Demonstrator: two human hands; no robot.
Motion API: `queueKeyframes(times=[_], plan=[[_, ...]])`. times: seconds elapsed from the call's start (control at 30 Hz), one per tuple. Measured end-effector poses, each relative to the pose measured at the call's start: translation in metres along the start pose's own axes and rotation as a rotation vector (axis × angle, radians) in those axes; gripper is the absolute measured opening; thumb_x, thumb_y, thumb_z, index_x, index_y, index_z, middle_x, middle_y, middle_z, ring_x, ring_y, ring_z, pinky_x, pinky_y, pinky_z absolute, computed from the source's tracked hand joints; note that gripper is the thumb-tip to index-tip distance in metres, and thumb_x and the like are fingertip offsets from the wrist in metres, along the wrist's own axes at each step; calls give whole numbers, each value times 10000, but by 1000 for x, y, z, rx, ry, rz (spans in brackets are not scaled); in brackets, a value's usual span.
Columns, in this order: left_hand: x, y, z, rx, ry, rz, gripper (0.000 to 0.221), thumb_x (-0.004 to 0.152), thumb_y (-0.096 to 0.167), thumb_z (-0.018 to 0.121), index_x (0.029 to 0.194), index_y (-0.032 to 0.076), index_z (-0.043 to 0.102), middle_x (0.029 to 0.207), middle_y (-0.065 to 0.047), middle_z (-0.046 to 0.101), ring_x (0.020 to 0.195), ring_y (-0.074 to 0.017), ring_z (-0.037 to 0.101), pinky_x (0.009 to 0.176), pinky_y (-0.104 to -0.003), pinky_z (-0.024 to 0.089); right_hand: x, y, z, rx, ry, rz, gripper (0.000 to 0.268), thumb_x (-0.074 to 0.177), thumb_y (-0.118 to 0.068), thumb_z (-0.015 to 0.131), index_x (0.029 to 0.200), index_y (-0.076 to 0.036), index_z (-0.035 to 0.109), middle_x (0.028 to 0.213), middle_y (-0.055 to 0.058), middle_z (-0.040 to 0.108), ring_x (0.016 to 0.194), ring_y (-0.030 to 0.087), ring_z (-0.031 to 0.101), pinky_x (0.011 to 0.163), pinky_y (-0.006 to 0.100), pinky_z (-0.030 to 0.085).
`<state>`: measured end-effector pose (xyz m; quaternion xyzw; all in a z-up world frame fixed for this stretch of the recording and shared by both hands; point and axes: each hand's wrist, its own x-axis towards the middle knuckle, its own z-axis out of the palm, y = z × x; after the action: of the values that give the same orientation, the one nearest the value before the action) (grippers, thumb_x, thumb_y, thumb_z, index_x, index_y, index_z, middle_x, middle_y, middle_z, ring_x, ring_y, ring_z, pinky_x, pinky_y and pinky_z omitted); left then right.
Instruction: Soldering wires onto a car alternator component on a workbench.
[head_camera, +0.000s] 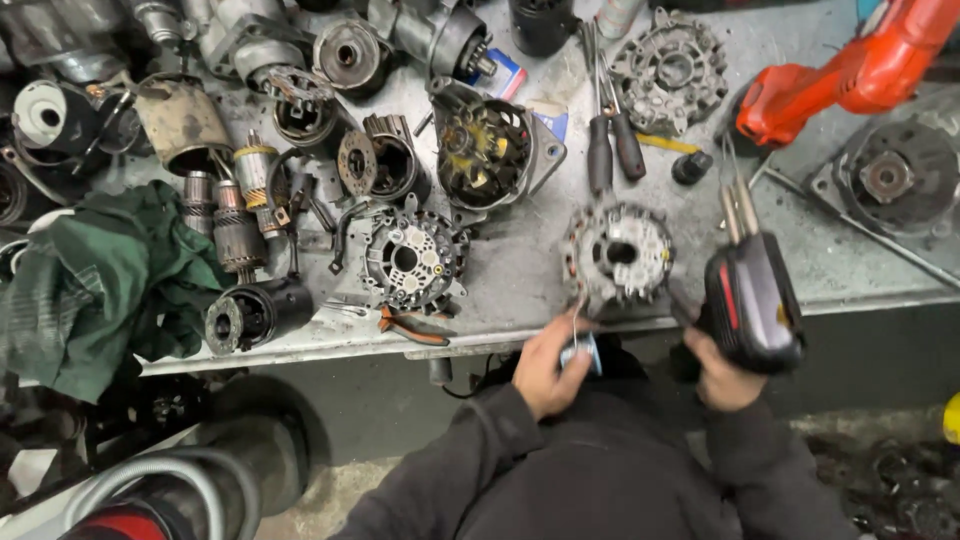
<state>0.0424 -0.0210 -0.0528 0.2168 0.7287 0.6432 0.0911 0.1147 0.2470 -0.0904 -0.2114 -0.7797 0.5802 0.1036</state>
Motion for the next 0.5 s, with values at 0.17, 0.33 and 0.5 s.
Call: queueKeyframes(times=[0.17, 0.33, 0.5], plan=[[25, 17, -23, -39, 126, -91, 301, 963, 140, 597, 1234, 25, 660, 1159, -159, 709, 1045, -276, 712, 943, -372, 547, 18, -47, -14, 425, -116, 25, 672, 865, 25, 655, 1495, -52, 435, 1345, 37, 580, 1255, 242, 614, 1058, 412, 532], [9, 38, -58, -61, 111, -125, 339, 987, 146, 603, 1298, 13, 625, 1081, -129, 712, 974, -215, 687, 901, -334, 540, -34, -37, -72, 369, -215, 129, 678, 836, 13, 699, 1489, 20, 517, 1160, 126, 674, 1051, 266, 659, 913, 390, 534], [-9, 45, -56, -153, 83, -251, 427, 991, 177, 585, 1383, 15, 538, 1074, -91, 735, 961, -163, 679, 893, -311, 534, -80, -14, -116, 365, -388, 246, 620, 799, 3, 726, 1398, 10, 563, 1029, 174, 725, 930, 274, 715, 809, 401, 566]])
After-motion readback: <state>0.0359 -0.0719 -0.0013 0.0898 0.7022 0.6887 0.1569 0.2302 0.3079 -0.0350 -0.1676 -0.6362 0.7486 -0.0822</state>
